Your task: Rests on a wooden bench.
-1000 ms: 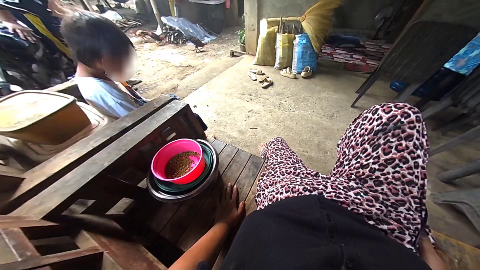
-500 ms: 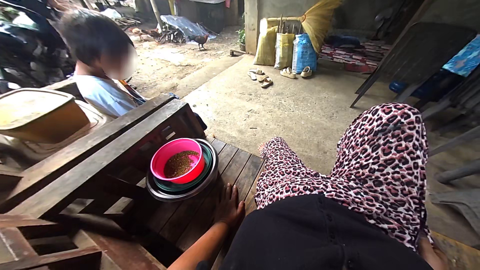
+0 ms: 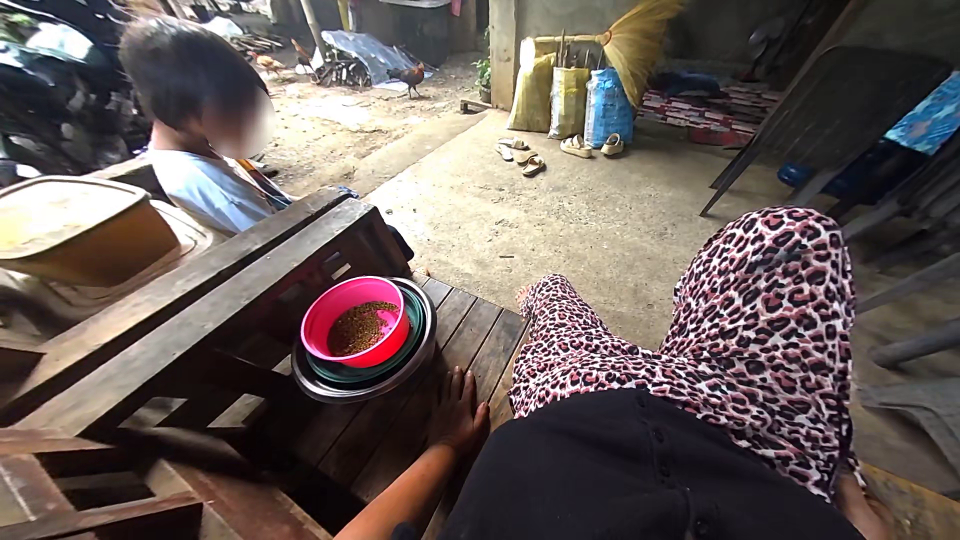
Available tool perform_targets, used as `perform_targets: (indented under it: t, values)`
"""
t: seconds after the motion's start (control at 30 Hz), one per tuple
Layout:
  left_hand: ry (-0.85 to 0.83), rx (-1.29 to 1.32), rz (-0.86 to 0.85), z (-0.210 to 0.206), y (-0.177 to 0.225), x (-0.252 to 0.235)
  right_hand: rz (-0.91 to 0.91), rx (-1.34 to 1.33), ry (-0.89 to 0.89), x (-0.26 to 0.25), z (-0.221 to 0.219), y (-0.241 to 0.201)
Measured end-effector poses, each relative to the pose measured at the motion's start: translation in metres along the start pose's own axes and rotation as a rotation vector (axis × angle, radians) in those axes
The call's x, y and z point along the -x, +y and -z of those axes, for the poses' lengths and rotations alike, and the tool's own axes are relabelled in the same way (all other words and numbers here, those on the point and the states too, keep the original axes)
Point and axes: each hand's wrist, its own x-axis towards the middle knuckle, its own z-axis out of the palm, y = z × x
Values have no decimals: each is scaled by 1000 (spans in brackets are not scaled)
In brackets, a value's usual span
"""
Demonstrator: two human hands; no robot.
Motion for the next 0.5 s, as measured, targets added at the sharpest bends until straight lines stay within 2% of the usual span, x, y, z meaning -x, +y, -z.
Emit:
perform_targets:
  t: [0.1, 0.5]
  values:
    - [-79, 9, 23, 7, 2, -1, -2, 6, -1, 2, -1, -3]
    - [-62, 2, 22, 7, 3, 0, 2, 41, 7, -1, 0, 0]
